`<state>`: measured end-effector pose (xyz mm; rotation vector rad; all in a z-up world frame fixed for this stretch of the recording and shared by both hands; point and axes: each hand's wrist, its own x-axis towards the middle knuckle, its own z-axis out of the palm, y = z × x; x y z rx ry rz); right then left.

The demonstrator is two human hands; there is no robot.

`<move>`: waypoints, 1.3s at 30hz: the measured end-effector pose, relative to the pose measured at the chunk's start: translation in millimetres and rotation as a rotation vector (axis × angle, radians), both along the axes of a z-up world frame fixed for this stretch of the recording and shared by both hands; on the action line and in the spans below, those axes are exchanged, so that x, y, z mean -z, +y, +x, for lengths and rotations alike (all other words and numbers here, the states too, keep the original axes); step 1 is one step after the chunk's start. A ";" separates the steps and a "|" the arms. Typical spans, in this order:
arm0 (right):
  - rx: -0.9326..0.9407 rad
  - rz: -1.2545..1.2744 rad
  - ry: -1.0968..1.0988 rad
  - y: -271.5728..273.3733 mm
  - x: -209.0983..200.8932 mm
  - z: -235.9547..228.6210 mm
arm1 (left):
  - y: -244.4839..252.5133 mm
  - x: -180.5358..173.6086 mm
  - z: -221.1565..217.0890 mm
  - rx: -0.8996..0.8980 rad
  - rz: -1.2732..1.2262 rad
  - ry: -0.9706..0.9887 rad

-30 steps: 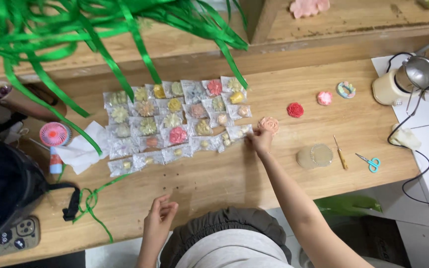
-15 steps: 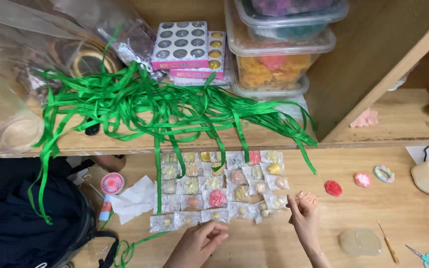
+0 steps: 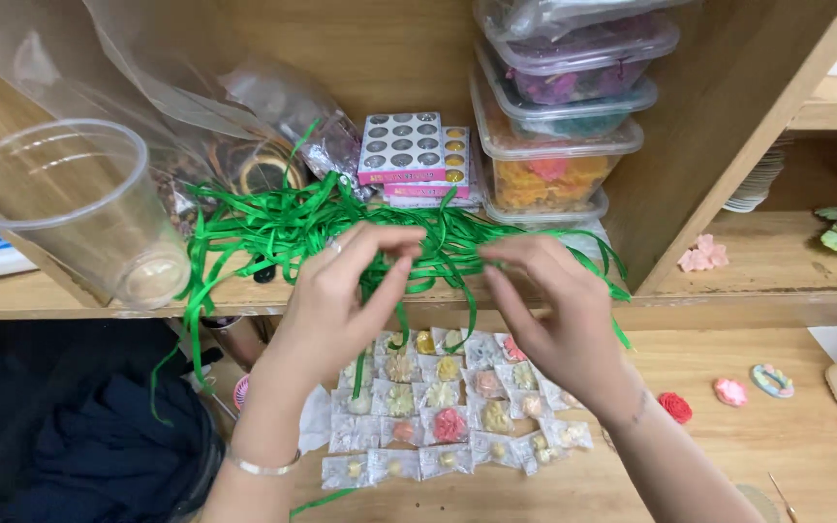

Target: Packaging small flower-shaped candles or soaps into plastic bags with product labels.

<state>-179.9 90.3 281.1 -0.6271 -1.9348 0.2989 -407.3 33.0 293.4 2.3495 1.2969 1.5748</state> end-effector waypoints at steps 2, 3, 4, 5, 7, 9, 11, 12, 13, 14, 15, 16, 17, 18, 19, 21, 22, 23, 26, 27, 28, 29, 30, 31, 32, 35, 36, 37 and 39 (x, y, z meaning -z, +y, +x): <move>-0.039 0.257 -0.101 25.0 -20.5 -26.9 | 30.3 -8.0 -8.8 -0.049 0.001 0.019; -0.038 0.271 -0.097 40.2 -20.8 -38.8 | 42.2 -7.5 -10.4 -0.049 0.014 0.023; -0.079 0.276 -0.138 56.0 -21.4 -51.1 | 54.6 -7.3 -12.1 -0.088 -0.038 0.047; -0.119 0.282 -0.180 72.2 -22.5 -63.5 | 67.6 -7.3 -14.1 -0.127 -0.090 0.071; -0.081 0.255 -0.324 98.5 -11.1 -80.2 | 86.4 10.2 -15.8 -0.158 -0.046 0.139; -0.035 0.222 -0.463 112.4 -6.9 -91.7 | 99.6 20.9 -17.1 -0.186 -0.002 0.210; 0.059 0.302 -0.559 112.2 -7.6 -97.6 | 105.1 27.3 -17.2 -0.208 -0.072 0.200; 0.067 0.308 -0.554 113.5 -6.9 -98.1 | 102.2 22.2 -16.1 -0.205 -0.064 0.205; 0.118 0.314 -0.619 115.2 -5.9 -98.7 | 99.5 17.5 -15.1 -0.207 -0.090 0.224; 0.165 0.312 -0.687 114.9 -2.0 -98.6 | 94.6 15.8 -13.2 -0.210 -0.124 0.239; 0.169 0.310 -0.686 116.0 0.3 -98.3 | 94.2 17.6 -13.6 -0.207 -0.124 0.241; 0.202 0.351 -0.704 117.9 1.3 -98.0 | 94.4 18.5 -13.9 -0.196 -0.123 0.235; 0.236 0.393 -0.722 119.8 2.3 -97.7 | 94.7 19.3 -14.1 -0.185 -0.122 0.230; 0.239 0.392 -0.722 122.0 5.2 -98.2 | 94.0 18.7 -14.1 -0.182 -0.121 0.230; 0.263 0.429 -0.743 124.1 8.3 -98.6 | 93.3 18.2 -13.9 -0.181 -0.136 0.226; 0.289 0.464 -0.768 127.2 11.5 -99.1 | 93.1 17.9 -13.9 -0.177 -0.153 0.220; 0.297 0.474 -0.760 127.8 12.3 -99.1 | 92.9 18.7 -14.0 -0.179 -0.148 0.215; 0.305 0.483 -0.752 128.2 13.3 -99.1 | 92.7 19.6 -13.9 -0.181 -0.142 0.211; 0.329 0.437 -0.730 126.4 10.0 -99.0 | 95.9 22.4 -14.4 -0.173 -0.135 0.213; 0.329 0.433 -0.730 125.4 7.6 -97.2 | 95.9 22.6 -14.1 -0.171 -0.138 0.214; 0.281 0.399 -0.677 124.6 4.7 -95.8 | 96.0 22.4 -14.1 -0.169 -0.135 0.211; 0.232 0.365 -0.625 123.6 1.7 -94.4 | 95.8 22.0 -14.1 -0.168 -0.133 0.208; 0.232 0.366 -0.623 122.4 -0.4 -93.1 | 97.5 23.4 -14.6 -0.169 -0.132 0.209; 0.216 0.311 -0.588 121.2 -2.4 -91.7 | 99.1 24.8 -15.2 -0.169 -0.109 0.200; 0.198 0.256 -0.554 119.7 -4.2 -90.5 | 100.3 26.5 -15.8 -0.170 -0.088 0.190; 0.170 0.204 -0.503 102.1 -21.4 -87.6 | 102.5 26.0 -15.7 -0.195 -0.147 0.198; 0.164 0.197 -0.504 97.5 -24.2 -85.3 | 102.4 25.9 -15.6 -0.199 -0.156 0.198; 0.156 0.243 -0.449 93.0 -26.9 -82.9 | 102.2 25.9 -15.5 -0.191 -0.139 0.178; 0.143 0.281 -0.393 80.8 -33.1 -79.4 | 101.5 25.9 -15.3 -0.186 -0.129 0.159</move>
